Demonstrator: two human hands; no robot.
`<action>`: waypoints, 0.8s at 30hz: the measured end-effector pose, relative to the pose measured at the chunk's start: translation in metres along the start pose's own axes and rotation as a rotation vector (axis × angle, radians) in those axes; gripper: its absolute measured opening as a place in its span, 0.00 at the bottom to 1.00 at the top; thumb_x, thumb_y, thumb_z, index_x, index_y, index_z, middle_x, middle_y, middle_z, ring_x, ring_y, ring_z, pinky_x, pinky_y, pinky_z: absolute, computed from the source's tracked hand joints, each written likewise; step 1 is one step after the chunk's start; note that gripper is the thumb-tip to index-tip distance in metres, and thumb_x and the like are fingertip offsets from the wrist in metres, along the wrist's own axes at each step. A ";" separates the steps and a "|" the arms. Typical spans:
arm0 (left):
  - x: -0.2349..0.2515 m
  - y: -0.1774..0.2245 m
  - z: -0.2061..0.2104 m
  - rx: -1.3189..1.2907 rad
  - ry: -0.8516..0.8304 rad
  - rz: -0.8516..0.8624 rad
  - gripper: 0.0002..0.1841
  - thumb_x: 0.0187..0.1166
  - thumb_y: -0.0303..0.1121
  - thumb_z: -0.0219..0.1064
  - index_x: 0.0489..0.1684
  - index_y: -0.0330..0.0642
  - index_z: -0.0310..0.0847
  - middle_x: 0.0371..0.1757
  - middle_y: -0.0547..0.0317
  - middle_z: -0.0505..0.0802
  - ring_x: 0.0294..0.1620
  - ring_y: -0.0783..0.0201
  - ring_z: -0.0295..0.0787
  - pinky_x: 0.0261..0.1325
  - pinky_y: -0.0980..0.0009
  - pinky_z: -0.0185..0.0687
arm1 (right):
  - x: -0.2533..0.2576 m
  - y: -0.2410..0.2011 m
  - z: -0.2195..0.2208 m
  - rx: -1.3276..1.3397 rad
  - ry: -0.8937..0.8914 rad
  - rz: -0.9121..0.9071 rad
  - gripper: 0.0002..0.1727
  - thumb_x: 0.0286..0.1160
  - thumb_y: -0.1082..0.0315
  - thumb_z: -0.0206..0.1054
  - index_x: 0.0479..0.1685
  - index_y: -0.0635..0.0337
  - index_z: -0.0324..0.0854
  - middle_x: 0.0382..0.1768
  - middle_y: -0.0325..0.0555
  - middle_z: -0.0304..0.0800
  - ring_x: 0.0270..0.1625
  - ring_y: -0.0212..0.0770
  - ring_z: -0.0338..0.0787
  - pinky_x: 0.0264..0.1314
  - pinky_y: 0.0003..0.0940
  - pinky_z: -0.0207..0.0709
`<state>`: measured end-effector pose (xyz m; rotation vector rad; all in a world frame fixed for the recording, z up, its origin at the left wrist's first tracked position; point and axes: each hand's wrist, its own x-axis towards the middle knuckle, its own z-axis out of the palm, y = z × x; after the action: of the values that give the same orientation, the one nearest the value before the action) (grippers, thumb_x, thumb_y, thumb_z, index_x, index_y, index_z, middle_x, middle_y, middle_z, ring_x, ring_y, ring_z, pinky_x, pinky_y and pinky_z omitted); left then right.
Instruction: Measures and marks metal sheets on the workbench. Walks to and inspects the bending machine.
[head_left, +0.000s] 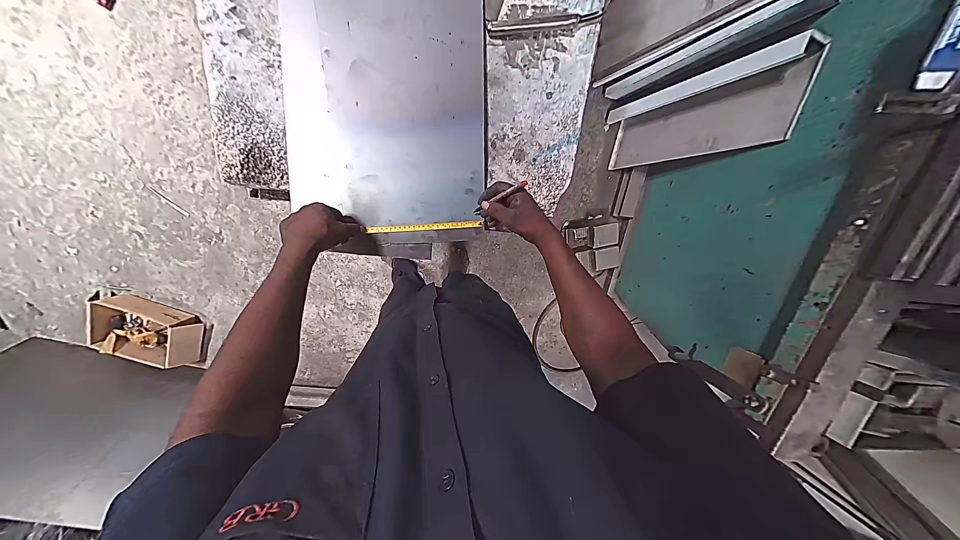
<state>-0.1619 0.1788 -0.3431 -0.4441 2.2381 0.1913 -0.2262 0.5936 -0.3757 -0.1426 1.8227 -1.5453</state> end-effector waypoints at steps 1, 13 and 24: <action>0.000 0.000 0.000 0.001 -0.001 -0.001 0.35 0.60 0.78 0.65 0.32 0.52 0.91 0.41 0.40 0.94 0.47 0.31 0.91 0.41 0.21 0.75 | 0.002 0.004 0.000 -0.053 -0.010 -0.031 0.10 0.82 0.67 0.66 0.54 0.62 0.83 0.35 0.45 0.91 0.32 0.36 0.89 0.38 0.36 0.87; -0.002 0.001 0.000 -0.002 -0.009 -0.011 0.36 0.61 0.78 0.64 0.32 0.51 0.90 0.41 0.40 0.94 0.48 0.33 0.91 0.42 0.22 0.75 | 0.008 0.016 0.007 -0.224 -0.035 -0.126 0.06 0.74 0.66 0.69 0.43 0.58 0.81 0.29 0.40 0.85 0.27 0.33 0.83 0.34 0.35 0.81; 0.001 -0.001 0.001 -0.014 -0.016 -0.002 0.36 0.61 0.78 0.64 0.36 0.53 0.92 0.43 0.40 0.94 0.49 0.32 0.91 0.43 0.20 0.75 | 0.009 0.016 0.005 -0.271 -0.047 -0.150 0.05 0.73 0.65 0.69 0.41 0.56 0.82 0.27 0.39 0.83 0.26 0.32 0.81 0.31 0.35 0.78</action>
<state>-0.1612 0.1777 -0.3447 -0.4509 2.2215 0.2083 -0.2241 0.5893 -0.3936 -0.4483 2.0156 -1.3733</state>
